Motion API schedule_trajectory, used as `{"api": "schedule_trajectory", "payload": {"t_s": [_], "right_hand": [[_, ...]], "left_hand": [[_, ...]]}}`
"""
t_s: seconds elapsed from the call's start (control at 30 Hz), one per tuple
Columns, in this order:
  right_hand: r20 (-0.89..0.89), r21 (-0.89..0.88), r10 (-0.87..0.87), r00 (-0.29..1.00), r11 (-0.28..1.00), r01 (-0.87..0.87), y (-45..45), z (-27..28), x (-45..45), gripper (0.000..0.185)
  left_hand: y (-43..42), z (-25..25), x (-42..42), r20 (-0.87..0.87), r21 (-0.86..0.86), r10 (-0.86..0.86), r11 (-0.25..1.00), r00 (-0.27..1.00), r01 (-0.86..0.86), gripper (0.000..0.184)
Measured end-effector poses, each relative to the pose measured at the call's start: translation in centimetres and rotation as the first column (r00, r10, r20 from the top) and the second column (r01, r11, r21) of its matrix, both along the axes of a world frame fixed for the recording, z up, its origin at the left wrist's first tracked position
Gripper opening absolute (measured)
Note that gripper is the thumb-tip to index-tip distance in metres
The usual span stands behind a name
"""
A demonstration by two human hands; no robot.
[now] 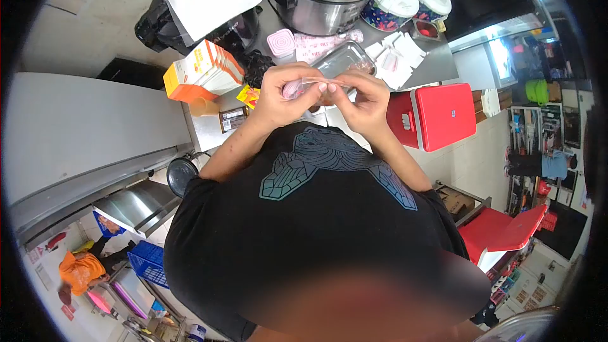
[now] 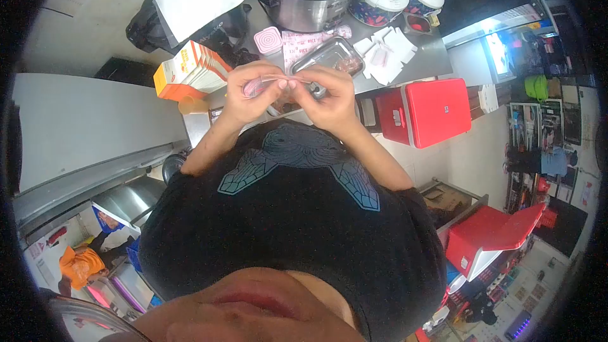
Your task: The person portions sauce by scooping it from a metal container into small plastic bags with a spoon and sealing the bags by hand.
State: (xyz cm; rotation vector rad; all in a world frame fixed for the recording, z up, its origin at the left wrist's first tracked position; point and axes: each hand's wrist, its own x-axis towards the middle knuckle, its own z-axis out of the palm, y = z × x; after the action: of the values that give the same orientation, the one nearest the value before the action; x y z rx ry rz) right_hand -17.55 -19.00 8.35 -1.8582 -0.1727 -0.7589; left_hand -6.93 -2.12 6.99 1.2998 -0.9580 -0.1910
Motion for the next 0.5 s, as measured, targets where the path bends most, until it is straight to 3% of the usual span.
{"api": "schedule_trajectory", "payload": {"t_s": [0.23,0.33,0.37,0.5], "right_hand": [[-0.073,0.092,0.043,0.996,0.995,-0.036,-1.3,-1.0,-0.5,0.006],[-0.165,0.241,-0.025,0.986,0.968,0.065,-3.4,-3.3,-1.1,0.008],[-0.256,0.324,-0.090,0.962,0.930,0.173,-4.1,-3.8,-1.5,0.011],[-0.326,0.369,-0.224,0.919,0.864,0.342,-7.8,-8.0,-0.5,0.015]], "left_hand": [[-0.2,-0.9,0.2,-0.040,0.055,-0.041,0.998,0.998,0.043,0.011],[0.2,-2.5,0.6,-0.281,0.077,0.132,0.990,0.951,-0.115,0.013],[0.5,-3.2,1.0,-0.358,0.093,0.195,0.980,0.913,-0.173,0.014],[2.1,-4.4,2.1,-0.549,0.100,0.314,0.945,0.774,-0.313,0.020]]}}
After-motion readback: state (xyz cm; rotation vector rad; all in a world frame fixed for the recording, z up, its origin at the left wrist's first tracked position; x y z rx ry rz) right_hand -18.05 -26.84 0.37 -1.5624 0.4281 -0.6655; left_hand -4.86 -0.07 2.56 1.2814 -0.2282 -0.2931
